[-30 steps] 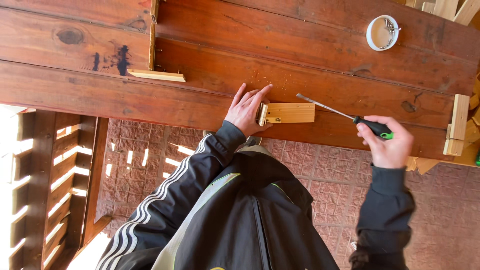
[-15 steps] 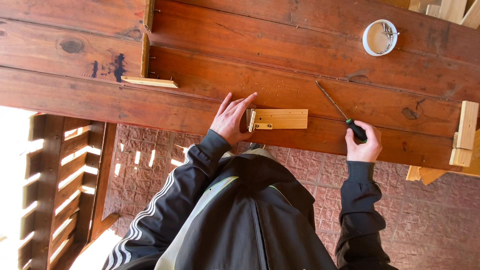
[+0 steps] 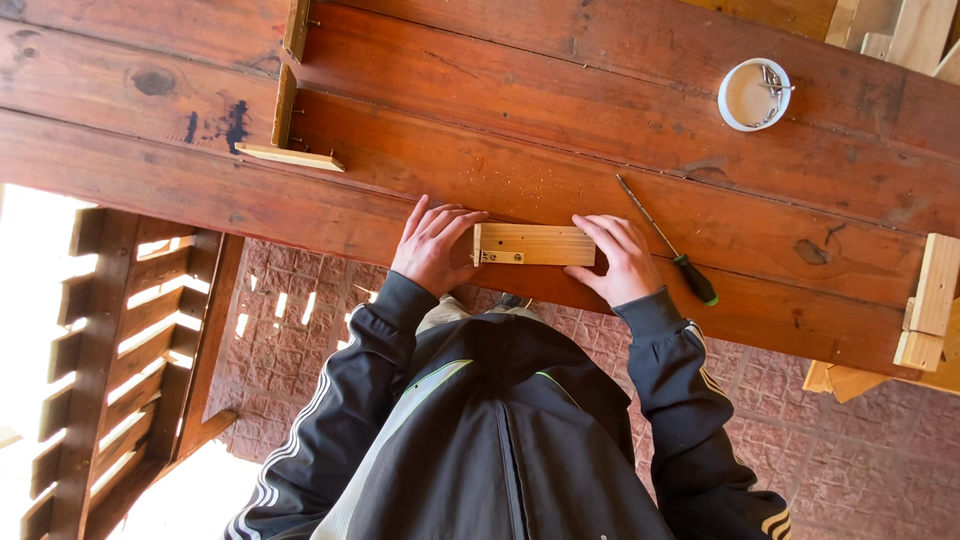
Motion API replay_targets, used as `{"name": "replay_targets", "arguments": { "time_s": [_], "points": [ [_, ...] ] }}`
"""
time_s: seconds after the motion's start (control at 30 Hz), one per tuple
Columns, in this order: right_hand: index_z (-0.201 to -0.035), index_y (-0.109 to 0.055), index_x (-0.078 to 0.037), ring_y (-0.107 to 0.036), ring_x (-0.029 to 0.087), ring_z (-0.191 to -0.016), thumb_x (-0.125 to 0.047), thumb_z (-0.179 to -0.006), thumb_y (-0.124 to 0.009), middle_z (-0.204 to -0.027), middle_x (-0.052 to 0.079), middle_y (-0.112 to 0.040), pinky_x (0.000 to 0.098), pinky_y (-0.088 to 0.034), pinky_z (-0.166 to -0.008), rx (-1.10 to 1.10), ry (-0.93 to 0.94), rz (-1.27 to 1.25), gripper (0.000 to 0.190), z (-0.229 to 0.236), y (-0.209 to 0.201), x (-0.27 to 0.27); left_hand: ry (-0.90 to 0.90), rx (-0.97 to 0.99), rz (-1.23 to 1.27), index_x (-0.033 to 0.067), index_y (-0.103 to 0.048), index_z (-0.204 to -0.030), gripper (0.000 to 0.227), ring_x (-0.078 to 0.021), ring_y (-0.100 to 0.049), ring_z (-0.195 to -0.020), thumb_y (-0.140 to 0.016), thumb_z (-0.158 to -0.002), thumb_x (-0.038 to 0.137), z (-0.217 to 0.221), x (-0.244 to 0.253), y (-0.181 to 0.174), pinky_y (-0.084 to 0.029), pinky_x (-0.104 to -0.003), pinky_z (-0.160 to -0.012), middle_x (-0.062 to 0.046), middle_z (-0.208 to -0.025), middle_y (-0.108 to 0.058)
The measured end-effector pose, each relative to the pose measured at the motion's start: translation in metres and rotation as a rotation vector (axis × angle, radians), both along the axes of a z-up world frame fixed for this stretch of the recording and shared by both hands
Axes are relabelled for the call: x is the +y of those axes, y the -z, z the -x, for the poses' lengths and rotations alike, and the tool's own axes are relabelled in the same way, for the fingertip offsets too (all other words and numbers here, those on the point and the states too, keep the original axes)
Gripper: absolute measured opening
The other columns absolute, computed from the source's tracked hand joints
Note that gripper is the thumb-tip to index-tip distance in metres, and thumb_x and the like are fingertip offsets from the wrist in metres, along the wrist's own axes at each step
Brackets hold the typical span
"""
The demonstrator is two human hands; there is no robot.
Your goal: The person assembles small wooden pieces by attaching metal brackets using a screwdriver. They pick up screws from a container, position the brackets on the wood, and tighten the screws to secure the components.
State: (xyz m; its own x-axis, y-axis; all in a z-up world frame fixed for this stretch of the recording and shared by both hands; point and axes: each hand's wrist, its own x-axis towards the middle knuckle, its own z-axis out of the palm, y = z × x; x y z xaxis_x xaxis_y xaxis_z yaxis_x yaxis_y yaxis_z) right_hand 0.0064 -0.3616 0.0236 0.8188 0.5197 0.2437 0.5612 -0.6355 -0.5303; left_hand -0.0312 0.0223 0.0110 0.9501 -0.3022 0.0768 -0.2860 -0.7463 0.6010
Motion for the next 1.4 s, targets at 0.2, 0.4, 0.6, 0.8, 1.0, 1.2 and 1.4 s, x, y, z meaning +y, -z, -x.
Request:
{"name": "replay_targets", "arguments": {
  "time_s": [0.2,0.4,0.6,0.8,1.0,1.2,1.4],
  "points": [
    [-0.160,-0.076,-0.020,-0.071,0.033,-0.136,-0.035,-0.086,-0.102,-0.139,0.006,-0.075,0.0504,-0.055,-0.116,0.005,-0.035,0.038,0.081,-0.006,0.012,-0.010,-0.072,0.006,-0.026,0.0274,-0.067,-0.163,0.093,-0.0229,-0.066,-0.149,-0.099,-0.078,0.045,0.007,-0.004,0.008,-0.044,-0.052,-0.134,0.000,-0.141,-0.076],
    [-0.154,-0.079,-0.018,-0.071,0.032,-0.133,-0.036,-0.082,-0.100,-0.136,0.005,-0.073,0.0485,-0.057,-0.117,-0.032,-0.076,-0.040,0.077,-0.003,0.024,-0.015,-0.109,0.037,-0.040,0.0285,-0.068,-0.158,0.089,-0.0235,-0.068,-0.127,-0.099,-0.078,0.048,0.013,-0.013,0.005,-0.051,-0.043,-0.106,0.003,-0.130,-0.075],
    [-0.158,-0.076,-0.017,-0.067,0.035,-0.130,-0.048,-0.087,-0.091,-0.134,0.008,-0.067,0.0518,-0.055,-0.114,-0.057,-0.087,0.051,0.079,0.007,0.032,-0.013,-0.130,0.119,-0.014,0.0271,-0.068,-0.155,0.092,-0.0308,-0.068,-0.121,-0.099,-0.072,0.050,0.019,-0.021,0.007,-0.054,-0.050,-0.098,-0.001,-0.129,-0.072],
    [-0.158,-0.075,-0.016,-0.062,0.031,-0.138,-0.052,-0.087,-0.098,-0.142,0.007,-0.067,0.0489,-0.047,-0.119,-0.066,-0.095,0.011,0.083,0.011,0.028,0.008,-0.119,0.105,-0.049,0.0272,-0.069,-0.154,0.085,-0.0293,-0.067,-0.125,-0.099,-0.076,0.047,0.018,-0.019,0.007,-0.052,-0.046,-0.098,0.000,-0.140,-0.072],
    [-0.140,-0.084,-0.012,-0.071,0.032,-0.120,-0.045,-0.079,-0.108,-0.128,0.007,-0.073,0.0476,-0.057,-0.107,-0.075,-0.090,-0.191,0.073,0.004,0.037,0.018,-0.101,0.156,-0.015,0.0296,-0.070,-0.159,0.088,-0.0314,-0.067,-0.126,-0.101,-0.081,0.053,0.015,-0.013,0.007,-0.052,-0.047,-0.100,-0.001,-0.142,-0.074],
    [-0.135,-0.083,-0.012,-0.071,0.032,-0.115,-0.043,-0.077,-0.107,-0.125,0.008,-0.073,0.0473,-0.058,-0.105,-0.029,-0.101,-0.261,0.070,0.000,0.029,0.027,-0.108,0.216,0.064,0.0277,-0.067,-0.164,0.093,-0.0313,-0.067,-0.129,-0.100,-0.083,0.060,0.018,-0.009,-0.008,-0.053,-0.048,-0.105,-0.002,-0.144,-0.074],
    [-0.134,-0.084,-0.014,-0.073,0.030,-0.114,-0.044,-0.077,-0.108,-0.124,0.005,-0.074,0.0452,-0.059,-0.104,-0.024,-0.123,-0.247,0.069,-0.013,0.012,0.068,-0.120,0.231,0.267,0.0189,-0.067,-0.163,0.095,-0.0392,-0.074,-0.130,-0.101,-0.086,0.063,0.012,0.022,-0.004,-0.058,-0.056,-0.107,-0.009,-0.148,-0.076]
  ]
}}
